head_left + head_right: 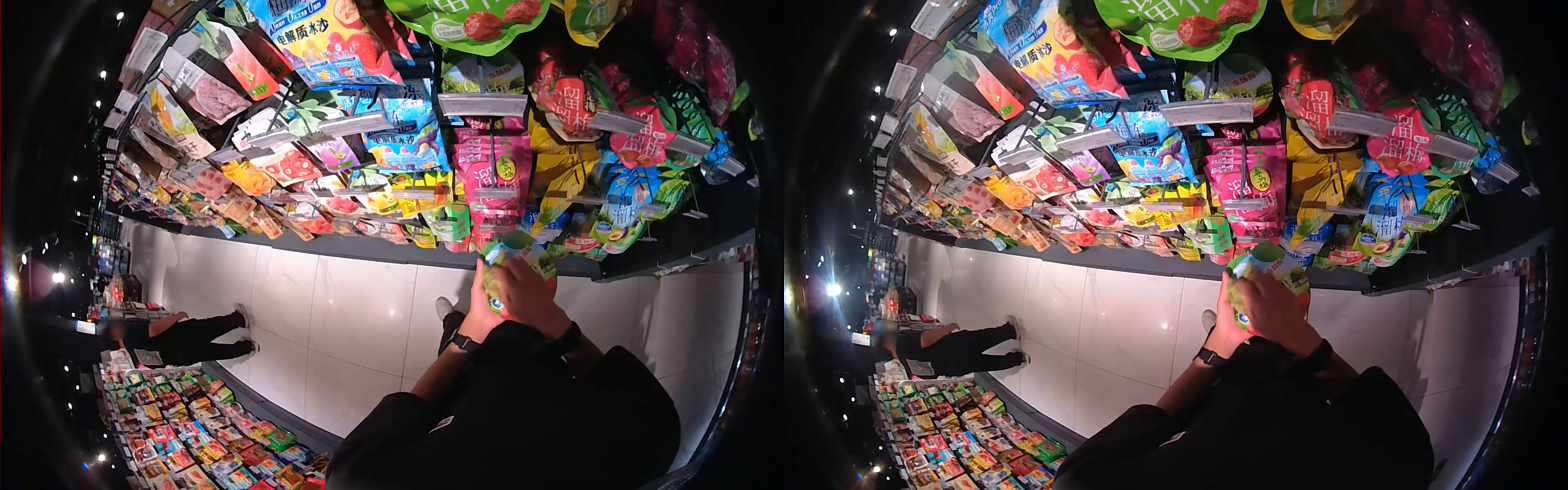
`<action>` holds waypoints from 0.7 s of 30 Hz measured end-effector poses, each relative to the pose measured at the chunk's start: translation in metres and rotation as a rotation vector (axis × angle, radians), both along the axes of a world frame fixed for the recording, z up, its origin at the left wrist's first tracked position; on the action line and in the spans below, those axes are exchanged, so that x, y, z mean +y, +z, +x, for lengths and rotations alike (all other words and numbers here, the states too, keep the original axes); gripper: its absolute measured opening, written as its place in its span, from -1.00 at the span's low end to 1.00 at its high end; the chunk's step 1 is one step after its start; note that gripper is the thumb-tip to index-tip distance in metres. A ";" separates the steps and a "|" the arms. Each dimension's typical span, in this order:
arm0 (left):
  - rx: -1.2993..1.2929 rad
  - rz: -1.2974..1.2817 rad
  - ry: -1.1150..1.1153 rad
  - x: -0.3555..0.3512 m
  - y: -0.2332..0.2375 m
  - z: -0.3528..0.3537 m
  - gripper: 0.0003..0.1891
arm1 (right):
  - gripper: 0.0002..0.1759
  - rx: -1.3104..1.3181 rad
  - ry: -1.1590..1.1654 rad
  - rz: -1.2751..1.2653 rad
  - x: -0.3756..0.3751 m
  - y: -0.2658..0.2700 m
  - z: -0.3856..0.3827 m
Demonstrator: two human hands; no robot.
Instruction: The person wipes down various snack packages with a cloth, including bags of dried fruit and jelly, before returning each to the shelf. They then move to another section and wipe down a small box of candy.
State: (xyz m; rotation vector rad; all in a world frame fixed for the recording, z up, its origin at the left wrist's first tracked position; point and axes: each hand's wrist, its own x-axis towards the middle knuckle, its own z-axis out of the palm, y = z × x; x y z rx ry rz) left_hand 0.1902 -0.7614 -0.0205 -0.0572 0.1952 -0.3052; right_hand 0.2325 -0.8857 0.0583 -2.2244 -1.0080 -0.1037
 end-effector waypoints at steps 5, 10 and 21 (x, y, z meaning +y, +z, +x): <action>-0.010 -0.007 -0.079 0.009 0.026 -0.018 -0.44 | -0.61 -0.019 -0.022 -0.036 0.002 0.000 -0.011; 0.016 0.072 -0.066 0.015 0.002 -0.024 -0.51 | -0.50 -0.129 -0.127 -0.113 0.002 0.002 -0.027; -0.028 0.361 -0.268 0.080 -0.010 -0.056 -0.56 | -0.53 -0.005 -0.624 -0.033 0.006 0.014 -0.049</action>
